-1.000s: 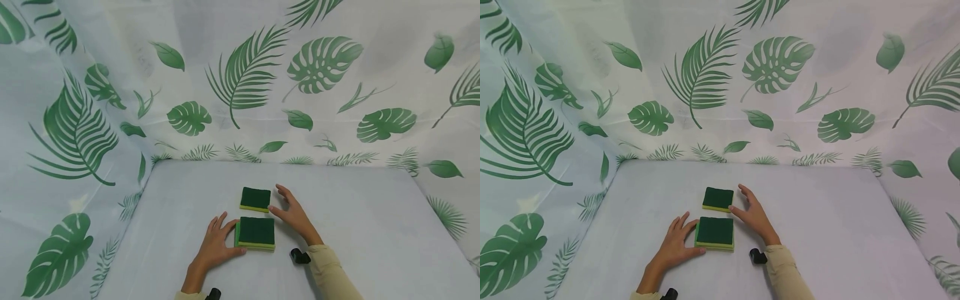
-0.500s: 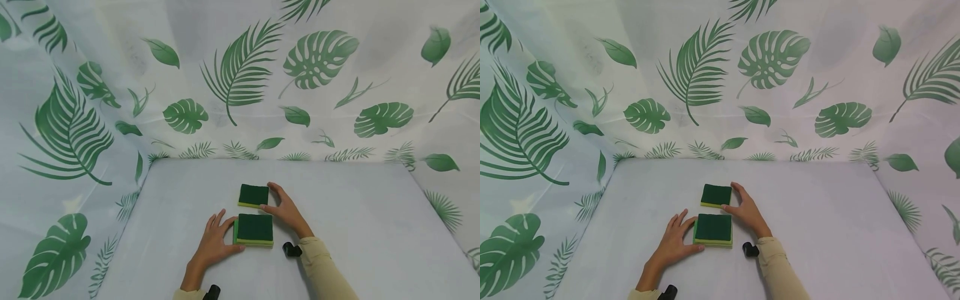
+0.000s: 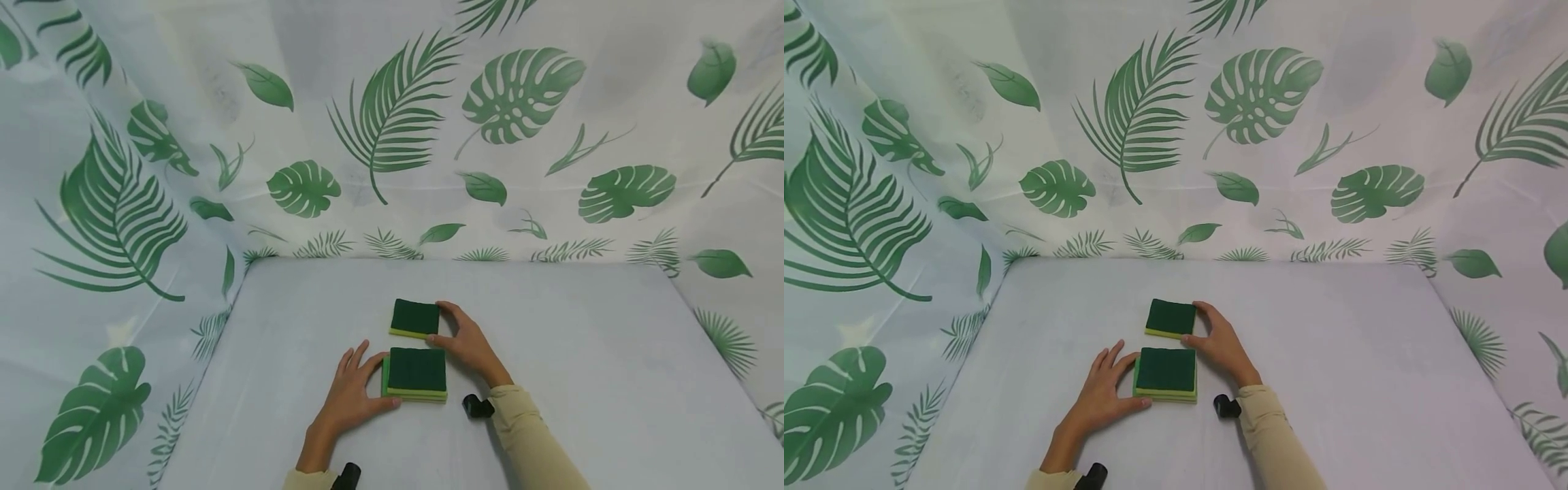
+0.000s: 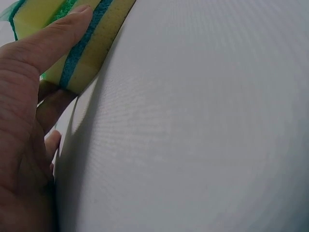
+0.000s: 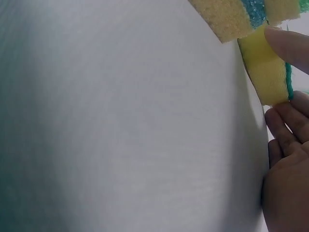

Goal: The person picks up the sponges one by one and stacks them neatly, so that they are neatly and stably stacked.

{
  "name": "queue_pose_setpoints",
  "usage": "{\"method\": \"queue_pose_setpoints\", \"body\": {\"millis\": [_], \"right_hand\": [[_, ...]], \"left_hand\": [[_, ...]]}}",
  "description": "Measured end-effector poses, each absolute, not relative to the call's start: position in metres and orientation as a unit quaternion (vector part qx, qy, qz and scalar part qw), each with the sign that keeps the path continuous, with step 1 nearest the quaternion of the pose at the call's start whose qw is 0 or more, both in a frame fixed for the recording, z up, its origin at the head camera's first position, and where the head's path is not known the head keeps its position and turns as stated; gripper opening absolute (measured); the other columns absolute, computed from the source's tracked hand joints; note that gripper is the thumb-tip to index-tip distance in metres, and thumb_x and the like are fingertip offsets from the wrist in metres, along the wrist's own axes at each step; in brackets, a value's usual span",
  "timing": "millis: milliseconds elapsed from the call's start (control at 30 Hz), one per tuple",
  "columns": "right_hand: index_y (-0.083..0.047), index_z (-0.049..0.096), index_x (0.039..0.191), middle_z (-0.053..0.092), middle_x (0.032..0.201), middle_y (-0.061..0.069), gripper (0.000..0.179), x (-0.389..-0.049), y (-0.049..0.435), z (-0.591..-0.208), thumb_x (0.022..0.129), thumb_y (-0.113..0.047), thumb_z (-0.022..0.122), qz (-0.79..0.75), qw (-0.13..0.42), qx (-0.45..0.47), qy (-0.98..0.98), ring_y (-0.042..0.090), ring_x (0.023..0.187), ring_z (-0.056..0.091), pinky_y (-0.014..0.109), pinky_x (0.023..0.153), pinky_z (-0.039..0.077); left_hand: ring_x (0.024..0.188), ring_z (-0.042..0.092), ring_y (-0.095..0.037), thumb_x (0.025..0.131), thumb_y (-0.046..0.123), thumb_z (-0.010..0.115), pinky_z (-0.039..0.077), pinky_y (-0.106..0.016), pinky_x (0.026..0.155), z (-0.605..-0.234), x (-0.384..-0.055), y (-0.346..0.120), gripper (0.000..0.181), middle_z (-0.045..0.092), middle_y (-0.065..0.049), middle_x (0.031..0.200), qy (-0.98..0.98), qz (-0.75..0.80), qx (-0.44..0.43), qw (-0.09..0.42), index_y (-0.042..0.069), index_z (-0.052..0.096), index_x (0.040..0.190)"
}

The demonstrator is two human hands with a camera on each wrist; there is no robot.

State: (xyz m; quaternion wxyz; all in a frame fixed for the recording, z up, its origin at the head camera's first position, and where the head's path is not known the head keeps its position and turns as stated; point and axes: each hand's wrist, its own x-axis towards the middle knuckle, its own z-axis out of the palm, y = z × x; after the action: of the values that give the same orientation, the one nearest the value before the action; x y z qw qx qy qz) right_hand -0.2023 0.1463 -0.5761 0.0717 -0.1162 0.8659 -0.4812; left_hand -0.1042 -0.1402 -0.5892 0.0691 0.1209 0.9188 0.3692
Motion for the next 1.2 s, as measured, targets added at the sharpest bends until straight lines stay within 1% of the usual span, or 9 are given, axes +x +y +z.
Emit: {"method": "queue_pose_setpoints", "body": {"millis": [200, 433, 667, 833, 933, 1067, 1200], "right_hand": [[-0.007, 0.044, 0.161, 0.045, 0.164, 0.018, 0.083, -0.202, 0.147, -0.575, 0.093, -0.030, 0.086, -0.498, 0.075, -0.113, 0.856, 0.039, 0.157, 0.031, 0.062, 0.125, 0.024], [-0.006, 0.046, 0.158, 0.047, 0.161, 0.020, 0.083, -0.202, 0.149, -0.571, 0.091, -0.031, 0.088, -0.514, 0.079, -0.108, 0.847, 0.040, 0.155, 0.032, 0.063, 0.125, 0.023], [-0.002, 0.047, 0.156, 0.054, 0.151, 0.021, 0.082, -0.202, 0.149, -0.567, 0.090, -0.028, 0.089, -0.527, 0.070, -0.112, 0.840, 0.040, 0.148, 0.041, 0.062, 0.123, 0.026], [0.000, 0.048, 0.155, 0.056, 0.147, 0.022, 0.079, -0.199, 0.152, -0.563, 0.092, -0.026, 0.087, -0.535, 0.062, -0.117, 0.834, 0.042, 0.143, 0.046, 0.064, 0.121, 0.029], [0.002, 0.047, 0.154, 0.055, 0.148, 0.024, 0.077, -0.199, 0.154, -0.561, 0.093, -0.024, 0.086, -0.546, 0.059, -0.128, 0.826, 0.044, 0.144, 0.046, 0.064, 0.122, 0.030], [0.004, 0.045, 0.155, 0.053, 0.149, 0.026, 0.077, -0.198, 0.155, -0.557, 0.094, -0.021, 0.084, -0.560, 0.060, -0.140, 0.815, 0.046, 0.146, 0.044, 0.061, 0.123, 0.030], [0.004, 0.044, 0.155, 0.052, 0.150, 0.024, 0.077, -0.196, 0.156, -0.552, 0.095, -0.023, 0.084, -0.561, 0.060, -0.143, 0.813, 0.046, 0.146, 0.044, 0.060, 0.123, 0.032]], "left_hand": [[0.157, 0.017, -0.051, 0.082, 0.070, 0.078, 0.024, -0.075, 0.119, -0.587, -0.104, -0.142, 0.092, 0.028, -0.018, 0.173, 0.916, 0.376, 0.121, 0.067, 0.021, 0.055, 0.157], [0.157, 0.018, -0.051, 0.081, 0.069, 0.078, 0.025, -0.075, 0.118, -0.586, -0.104, -0.139, 0.092, 0.029, -0.018, 0.173, 0.917, 0.374, 0.115, 0.071, 0.020, 0.056, 0.156], [0.157, 0.017, -0.050, 0.081, 0.069, 0.078, 0.025, -0.076, 0.118, -0.586, -0.104, -0.140, 0.091, 0.028, -0.018, 0.173, 0.916, 0.377, 0.113, 0.073, 0.021, 0.056, 0.156], [0.157, 0.017, -0.051, 0.081, 0.069, 0.078, 0.024, -0.075, 0.118, -0.587, -0.104, -0.140, 0.091, 0.028, -0.018, 0.173, 0.916, 0.379, 0.114, 0.072, 0.022, 0.056, 0.156], [0.157, 0.018, -0.051, 0.081, 0.069, 0.079, 0.025, -0.075, 0.118, -0.587, -0.104, -0.140, 0.091, 0.029, -0.018, 0.173, 0.916, 0.377, 0.115, 0.068, 0.022, 0.056, 0.156], [0.157, 0.019, -0.051, 0.081, 0.069, 0.079, 0.025, -0.075, 0.118, -0.588, -0.104, -0.140, 0.091, 0.029, -0.018, 0.173, 0.917, 0.377, 0.115, 0.063, 0.022, 0.056, 0.156], [0.157, 0.018, -0.051, 0.081, 0.069, 0.078, 0.025, -0.076, 0.118, -0.588, -0.105, -0.140, 0.091, 0.029, -0.018, 0.173, 0.917, 0.377, 0.114, 0.063, 0.022, 0.056, 0.155]]}}
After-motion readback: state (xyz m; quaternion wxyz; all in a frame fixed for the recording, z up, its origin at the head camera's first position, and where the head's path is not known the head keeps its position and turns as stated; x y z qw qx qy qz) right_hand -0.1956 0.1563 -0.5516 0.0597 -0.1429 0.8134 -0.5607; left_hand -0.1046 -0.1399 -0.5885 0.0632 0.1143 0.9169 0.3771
